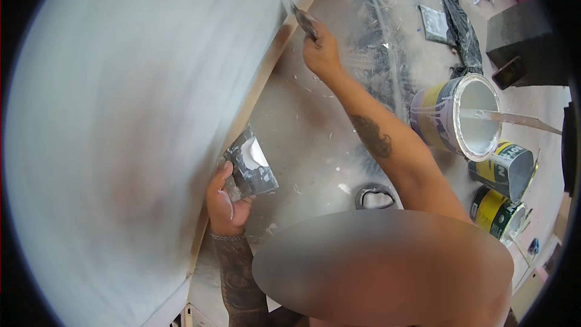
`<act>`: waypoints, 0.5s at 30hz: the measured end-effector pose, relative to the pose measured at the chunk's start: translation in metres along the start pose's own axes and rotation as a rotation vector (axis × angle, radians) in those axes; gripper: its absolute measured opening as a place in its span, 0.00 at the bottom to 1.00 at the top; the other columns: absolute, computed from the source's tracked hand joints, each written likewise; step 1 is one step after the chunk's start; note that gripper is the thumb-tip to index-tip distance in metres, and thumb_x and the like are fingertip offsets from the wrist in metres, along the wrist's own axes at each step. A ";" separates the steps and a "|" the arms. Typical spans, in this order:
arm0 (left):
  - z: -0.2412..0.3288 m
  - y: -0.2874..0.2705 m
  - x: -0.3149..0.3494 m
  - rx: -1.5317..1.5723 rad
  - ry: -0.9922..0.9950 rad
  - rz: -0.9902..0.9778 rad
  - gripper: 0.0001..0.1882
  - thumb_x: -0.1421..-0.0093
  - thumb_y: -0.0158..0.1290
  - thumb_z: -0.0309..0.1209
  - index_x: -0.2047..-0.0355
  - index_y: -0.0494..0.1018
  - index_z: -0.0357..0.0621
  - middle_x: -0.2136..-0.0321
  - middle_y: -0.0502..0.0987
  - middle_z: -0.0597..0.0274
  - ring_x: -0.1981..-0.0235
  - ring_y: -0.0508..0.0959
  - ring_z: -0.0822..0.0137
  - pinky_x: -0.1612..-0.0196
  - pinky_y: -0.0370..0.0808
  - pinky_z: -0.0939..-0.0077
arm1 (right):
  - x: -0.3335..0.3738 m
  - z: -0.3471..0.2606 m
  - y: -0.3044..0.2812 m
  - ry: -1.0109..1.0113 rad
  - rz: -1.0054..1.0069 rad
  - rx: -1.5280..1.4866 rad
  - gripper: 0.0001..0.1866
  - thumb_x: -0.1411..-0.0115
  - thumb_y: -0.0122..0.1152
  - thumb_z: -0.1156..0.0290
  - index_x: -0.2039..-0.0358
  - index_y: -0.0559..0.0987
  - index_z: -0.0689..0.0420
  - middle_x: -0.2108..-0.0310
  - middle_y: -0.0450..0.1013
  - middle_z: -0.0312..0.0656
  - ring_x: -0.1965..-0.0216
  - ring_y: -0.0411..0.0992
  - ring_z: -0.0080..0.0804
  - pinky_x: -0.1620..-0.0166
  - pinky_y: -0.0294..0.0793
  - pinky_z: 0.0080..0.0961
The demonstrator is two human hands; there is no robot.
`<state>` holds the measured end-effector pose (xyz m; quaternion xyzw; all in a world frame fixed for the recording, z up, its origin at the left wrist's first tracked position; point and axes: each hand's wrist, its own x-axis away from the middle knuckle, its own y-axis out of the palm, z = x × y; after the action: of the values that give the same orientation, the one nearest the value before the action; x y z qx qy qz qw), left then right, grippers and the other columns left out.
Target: Applying and smoothing white putty on a wall surface using a putty knife and scraper.
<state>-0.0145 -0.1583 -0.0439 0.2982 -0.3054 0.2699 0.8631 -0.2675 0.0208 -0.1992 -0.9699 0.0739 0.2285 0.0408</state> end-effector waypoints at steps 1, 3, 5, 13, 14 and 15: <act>0.000 0.000 0.001 0.008 0.005 -0.003 0.15 0.39 0.52 0.34 0.54 0.72 0.42 0.66 0.80 0.62 0.69 0.81 0.63 0.73 0.76 0.66 | 0.002 0.000 0.009 -0.028 0.022 0.025 0.24 0.45 0.48 0.84 0.45 0.71 0.63 0.53 0.72 0.52 0.47 0.71 0.39 0.43 0.66 0.27; 0.000 0.004 0.004 0.013 0.004 -0.004 0.15 0.39 0.52 0.34 0.54 0.72 0.42 0.65 0.80 0.62 0.68 0.81 0.62 0.71 0.76 0.64 | 0.009 -0.006 0.026 -0.019 0.022 0.062 0.27 0.47 0.49 0.85 0.44 0.69 0.62 0.50 0.70 0.53 0.45 0.69 0.44 0.42 0.65 0.29; -0.002 0.017 0.004 0.046 0.009 0.029 0.15 0.39 0.52 0.34 0.54 0.72 0.42 0.62 0.80 0.62 0.63 0.81 0.62 0.65 0.77 0.61 | 0.015 -0.004 0.038 -0.100 0.051 0.115 0.32 0.52 0.51 0.87 0.42 0.66 0.62 0.44 0.64 0.56 0.40 0.62 0.53 0.39 0.63 0.34; -0.001 0.016 0.002 0.009 0.017 -0.039 0.15 0.39 0.52 0.34 0.53 0.72 0.43 0.60 0.79 0.62 0.61 0.80 0.62 0.63 0.76 0.63 | 0.056 -0.030 0.021 -0.048 -0.163 -0.015 0.32 0.52 0.43 0.88 0.44 0.70 0.57 0.44 0.69 0.50 0.42 0.67 0.47 0.40 0.64 0.33; 0.000 0.013 0.005 0.003 0.018 -0.061 0.15 0.40 0.52 0.33 0.53 0.72 0.43 0.60 0.79 0.62 0.61 0.80 0.62 0.63 0.76 0.62 | 0.049 -0.031 0.016 -0.047 -0.164 -0.027 0.32 0.52 0.43 0.88 0.44 0.70 0.57 0.44 0.69 0.50 0.42 0.67 0.47 0.40 0.64 0.33; 0.002 0.011 0.009 0.001 0.025 -0.054 0.15 0.40 0.52 0.33 0.53 0.72 0.43 0.60 0.79 0.62 0.61 0.80 0.62 0.63 0.76 0.62 | 0.037 -0.035 0.011 -0.034 -0.117 -0.025 0.31 0.51 0.43 0.88 0.45 0.71 0.57 0.45 0.70 0.50 0.44 0.69 0.47 0.41 0.66 0.32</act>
<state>-0.0164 -0.1496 -0.0333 0.3035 -0.2864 0.2501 0.8737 -0.2207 0.0010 -0.1849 -0.9690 0.0133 0.2430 0.0435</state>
